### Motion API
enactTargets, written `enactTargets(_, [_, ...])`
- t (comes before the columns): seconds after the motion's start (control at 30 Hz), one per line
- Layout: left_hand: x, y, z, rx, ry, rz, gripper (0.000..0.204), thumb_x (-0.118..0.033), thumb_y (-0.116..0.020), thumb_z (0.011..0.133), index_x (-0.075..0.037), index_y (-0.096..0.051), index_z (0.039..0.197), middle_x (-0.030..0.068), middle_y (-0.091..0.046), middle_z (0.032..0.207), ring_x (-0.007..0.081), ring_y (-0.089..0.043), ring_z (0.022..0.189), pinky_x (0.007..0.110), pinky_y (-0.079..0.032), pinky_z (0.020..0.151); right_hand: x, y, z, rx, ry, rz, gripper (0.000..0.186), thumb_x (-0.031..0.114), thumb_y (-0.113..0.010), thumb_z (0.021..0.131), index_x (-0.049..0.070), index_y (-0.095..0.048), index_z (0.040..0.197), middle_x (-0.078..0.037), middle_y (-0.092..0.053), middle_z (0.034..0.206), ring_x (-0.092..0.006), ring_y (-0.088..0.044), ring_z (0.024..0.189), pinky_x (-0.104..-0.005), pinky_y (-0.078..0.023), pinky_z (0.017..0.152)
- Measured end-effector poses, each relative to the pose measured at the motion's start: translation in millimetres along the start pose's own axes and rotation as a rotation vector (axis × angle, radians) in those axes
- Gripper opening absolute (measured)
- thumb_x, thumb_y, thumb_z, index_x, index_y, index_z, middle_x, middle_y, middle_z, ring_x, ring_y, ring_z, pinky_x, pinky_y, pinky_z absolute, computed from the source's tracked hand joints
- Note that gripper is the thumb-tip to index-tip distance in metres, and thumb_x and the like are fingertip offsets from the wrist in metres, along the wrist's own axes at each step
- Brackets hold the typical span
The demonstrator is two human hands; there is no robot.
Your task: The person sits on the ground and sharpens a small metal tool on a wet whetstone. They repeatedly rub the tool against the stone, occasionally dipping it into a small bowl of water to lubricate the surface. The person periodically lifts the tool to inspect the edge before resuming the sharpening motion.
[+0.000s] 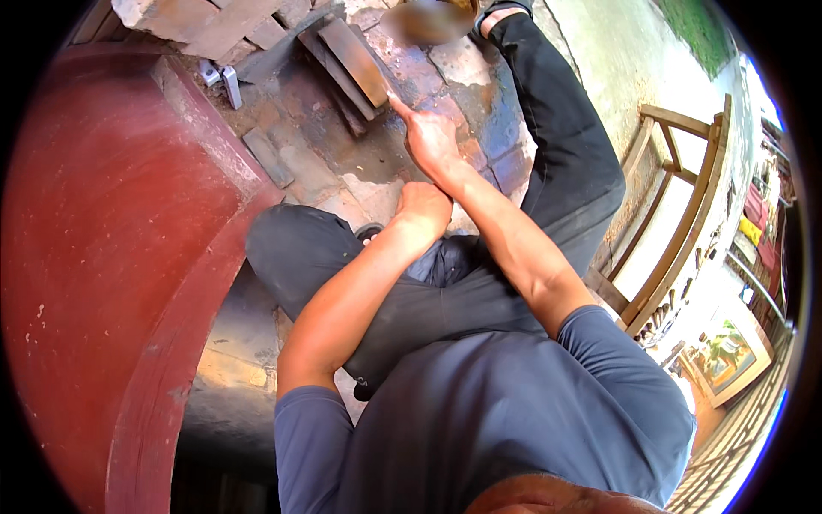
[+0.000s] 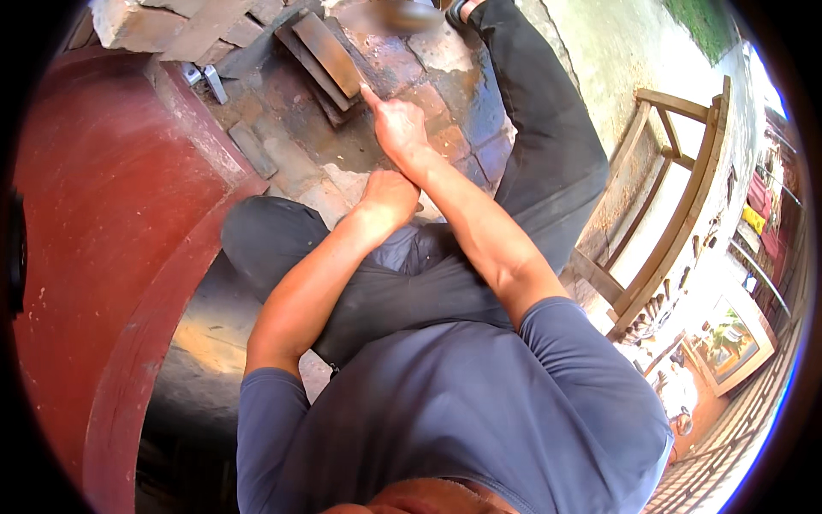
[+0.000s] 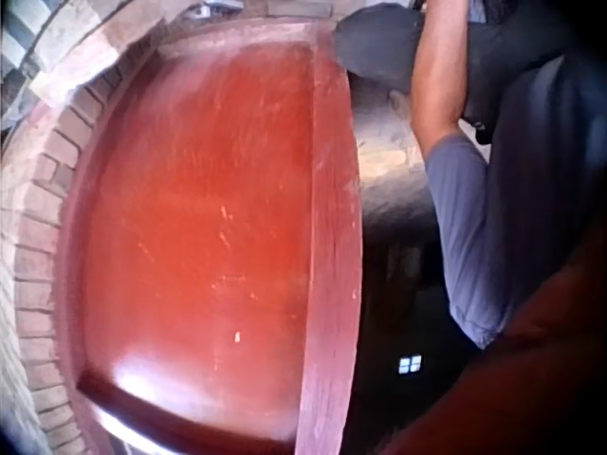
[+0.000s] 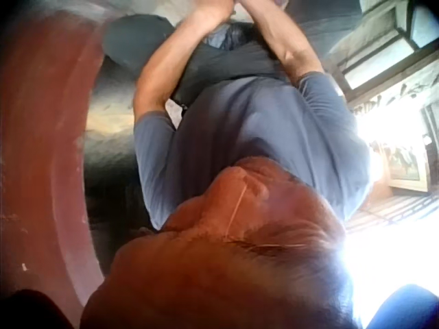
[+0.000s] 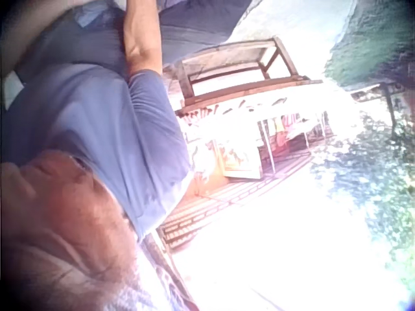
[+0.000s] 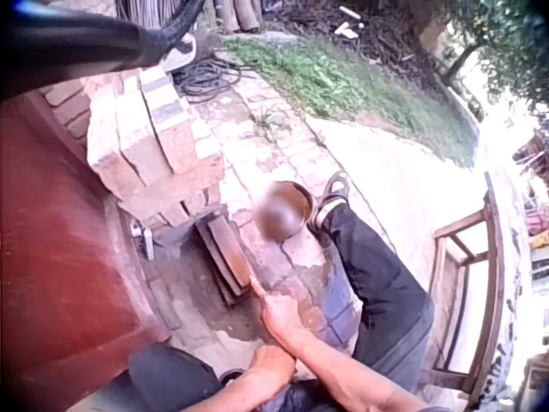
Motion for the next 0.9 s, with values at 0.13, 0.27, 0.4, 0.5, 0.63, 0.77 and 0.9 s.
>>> enactTargets(0.13, [-5, 8, -6, 0.060, -0.065, -0.008, 0.022, -0.022, -0.067, 0.088, -0.008, -0.078, 0.101, 0.0162, -0.076, 0.105, 0.0314, -0.074, 0.101, 0.044, -0.057, 0.084, 0, 7, 12, -0.119, 0.065, 0.075, 0.070, 0.000, -0.051, 0.083, 0.028, -0.057, 0.146, -0.022, -0.069, 0.080, -0.0392, -0.070, 0.074, -0.0524, -0.055, 0.067])
enactTargets(0.27, [1, -3, -1, 0.054, -0.021, -0.023, 0.035, -0.035, -0.074, 0.088, -0.004, -0.075, 0.104, 0.0192, -0.075, 0.104, 0.0339, -0.073, 0.098, 0.048, -0.056, 0.085, 2, 1, 4, 0.003, -0.005, 0.028, 0.071, 0.001, -0.052, 0.083, 0.027, -0.054, 0.149, -0.021, -0.070, 0.079, -0.0396, -0.070, 0.073, -0.0522, -0.055, 0.067])
enactTargets(0.4, [0, -2, -4, 0.064, -0.045, -0.065, 0.036, -0.035, -0.075, 0.087, -0.003, -0.075, 0.105, 0.0204, -0.074, 0.107, 0.0352, -0.072, 0.101, 0.047, -0.055, 0.086, 7, 6, 6, -0.018, -0.014, 0.027, 0.064, 0.003, -0.052, 0.086, 0.023, -0.055, 0.147, -0.020, -0.071, 0.080, -0.0384, -0.071, 0.075, -0.0510, -0.056, 0.066])
enactTargets(0.5, [-3, 0, -3, 0.063, -0.046, -0.104, 0.037, -0.035, -0.075, 0.087, -0.003, -0.075, 0.106, 0.0210, -0.074, 0.108, 0.0359, -0.071, 0.102, 0.047, -0.055, 0.087, 4, 4, -2, -0.020, -0.019, 0.023, 0.054, 0.007, -0.051, 0.089, 0.014, -0.057, 0.142, -0.020, -0.072, 0.082, -0.0383, -0.071, 0.078, -0.0501, -0.056, 0.066])
enactTargets(0.63, [-1, 1, -5, 0.045, -0.041, -0.058, 0.039, -0.035, -0.074, 0.087, -0.003, -0.074, 0.109, 0.0211, -0.073, 0.108, 0.0372, -0.070, 0.103, 0.048, -0.054, 0.087, 8, 15, -8, 0.002, -0.025, 0.076, 0.051, 0.009, -0.050, 0.091, 0.014, -0.058, 0.141, -0.019, -0.073, 0.086, -0.0371, -0.072, 0.082, -0.0497, -0.056, 0.067])
enactTargets(0.77, [-2, -7, -4, 0.029, -0.071, -0.078, 0.039, -0.034, -0.074, 0.087, -0.003, -0.073, 0.110, 0.0214, -0.073, 0.107, 0.0376, -0.070, 0.102, 0.048, -0.054, 0.087, 4, 6, 6, -0.033, -0.006, 0.074, 0.065, 0.003, -0.049, 0.086, 0.020, -0.054, 0.148, -0.022, -0.071, 0.083, -0.0385, -0.072, 0.077, -0.0505, -0.057, 0.067])
enactTargets(0.9, [4, -2, 3, 0.069, -0.029, -0.040, 0.038, -0.034, -0.075, 0.086, -0.004, -0.074, 0.109, 0.0214, -0.073, 0.108, 0.0367, -0.071, 0.102, 0.048, -0.054, 0.087, 6, 7, -12, 0.049, -0.031, 0.064, 0.047, 0.009, -0.050, 0.093, 0.014, -0.060, 0.139, -0.020, -0.073, 0.085, -0.0382, -0.072, 0.081, -0.0493, -0.057, 0.069])
Point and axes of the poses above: each hand's wrist, its own z-axis towards the middle knuckle, its own y-axis out of the back of the hand, x = y × z, the point moved 4 cm from there along z, towards the middle knuckle
